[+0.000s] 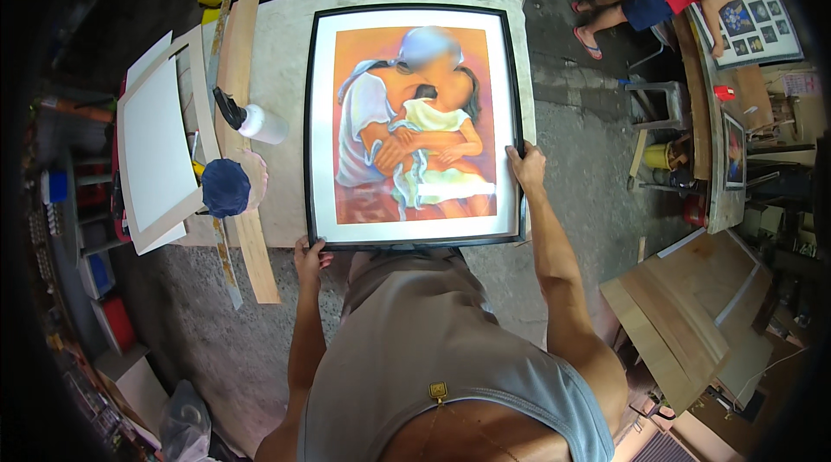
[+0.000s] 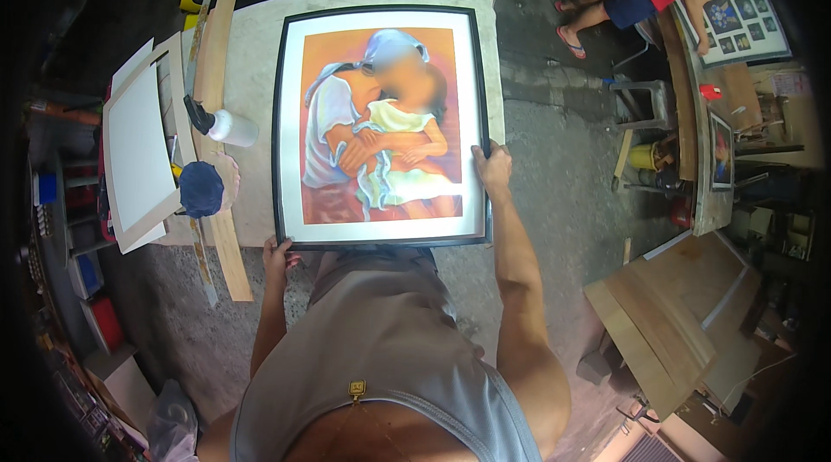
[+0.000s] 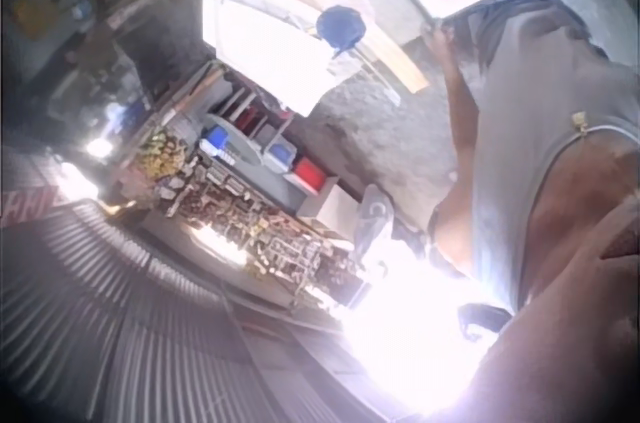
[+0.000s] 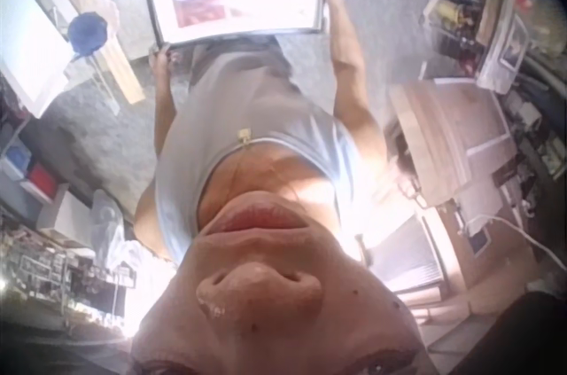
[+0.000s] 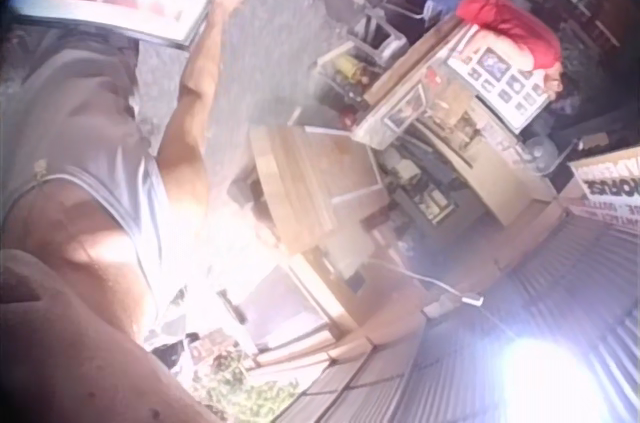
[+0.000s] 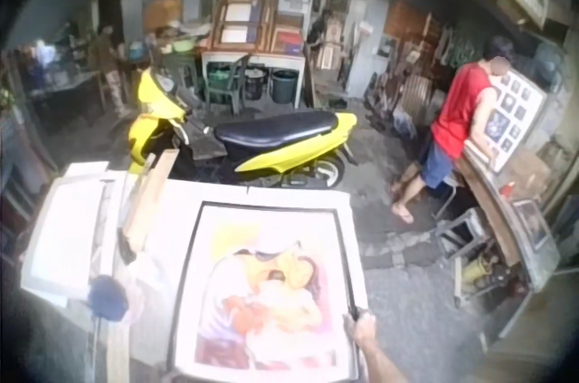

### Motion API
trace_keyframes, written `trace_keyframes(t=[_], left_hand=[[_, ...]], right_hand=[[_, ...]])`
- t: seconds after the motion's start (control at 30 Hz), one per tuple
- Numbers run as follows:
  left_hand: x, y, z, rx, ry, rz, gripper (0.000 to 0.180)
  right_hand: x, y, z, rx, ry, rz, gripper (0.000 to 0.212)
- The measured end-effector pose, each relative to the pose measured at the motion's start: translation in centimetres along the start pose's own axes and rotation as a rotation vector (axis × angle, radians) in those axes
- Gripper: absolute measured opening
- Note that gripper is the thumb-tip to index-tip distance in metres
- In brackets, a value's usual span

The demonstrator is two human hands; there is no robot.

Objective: The person wipes a black picture frame with a blue cloth, places it over a printed image of a mother and child, and secures the back panel using a staple gun. They then apply masking tape to the back edges of the frame.

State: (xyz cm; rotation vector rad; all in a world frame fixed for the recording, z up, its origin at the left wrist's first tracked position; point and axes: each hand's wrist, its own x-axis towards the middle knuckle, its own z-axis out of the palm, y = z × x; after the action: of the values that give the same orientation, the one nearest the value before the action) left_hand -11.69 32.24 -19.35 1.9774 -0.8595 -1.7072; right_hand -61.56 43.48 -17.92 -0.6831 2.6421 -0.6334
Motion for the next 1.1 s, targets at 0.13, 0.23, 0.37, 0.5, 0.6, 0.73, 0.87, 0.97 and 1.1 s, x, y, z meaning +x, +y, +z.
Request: trace_keyframes(t=[0.13, 0.23, 0.37, 0.5, 0.6, 0.73, 0.87, 0.97, 1.1], left_hand=[[0.8, -0.6, 0.1, 0.008, 0.042, -0.001, 0.035], [1.2, -1.2, 0.4, 0.013, 0.098, 0.024, 0.038], [1.6, -1.9, 1.7, -0.043, 0.199, 0.042, 0.042], [0.8, -2.4, 2.5, -0.164, 0.287, 0.043, 0.046], [1.3, -2.9, 2.1, -0.166, 0.285, 0.028, 0.045], [2.9, -2.6, 0.9, 0.005, 0.309, 0.006, 0.041], [2.1, -1.3, 1.4, -0.093, 0.262, -0.060, 0.037], [2.6, -2.5, 1.2, -0.185, 0.280, -0.058, 0.032], [2.3, -2.6, 1.7, -0.284, 0.294, -0.132, 0.020]], right_hand=[[-0.1, 0.4, 0.3, 0.005, 0.024, -0.034, 0.043], [0.0, 1.4, 0.5, 0.009, -0.017, -0.029, 0.046], [-1.3, 3.9, 1.2, -0.004, 0.073, -0.059, 0.053], [-6.9, 5.7, -0.8, 0.128, -0.021, 0.191, 0.060], [-12.8, 7.9, -1.1, 0.190, -0.012, 0.338, 0.057], [-17.0, 10.0, 1.0, 0.367, 0.005, 0.608, 0.042], [-17.2, 10.4, 3.1, 1.112, 0.041, 0.784, 0.024], [-17.1, 10.1, 3.1, 1.243, 0.037, 0.838, 0.026], [-17.2, 10.5, 4.2, 1.344, 0.083, 0.948, 0.027]])
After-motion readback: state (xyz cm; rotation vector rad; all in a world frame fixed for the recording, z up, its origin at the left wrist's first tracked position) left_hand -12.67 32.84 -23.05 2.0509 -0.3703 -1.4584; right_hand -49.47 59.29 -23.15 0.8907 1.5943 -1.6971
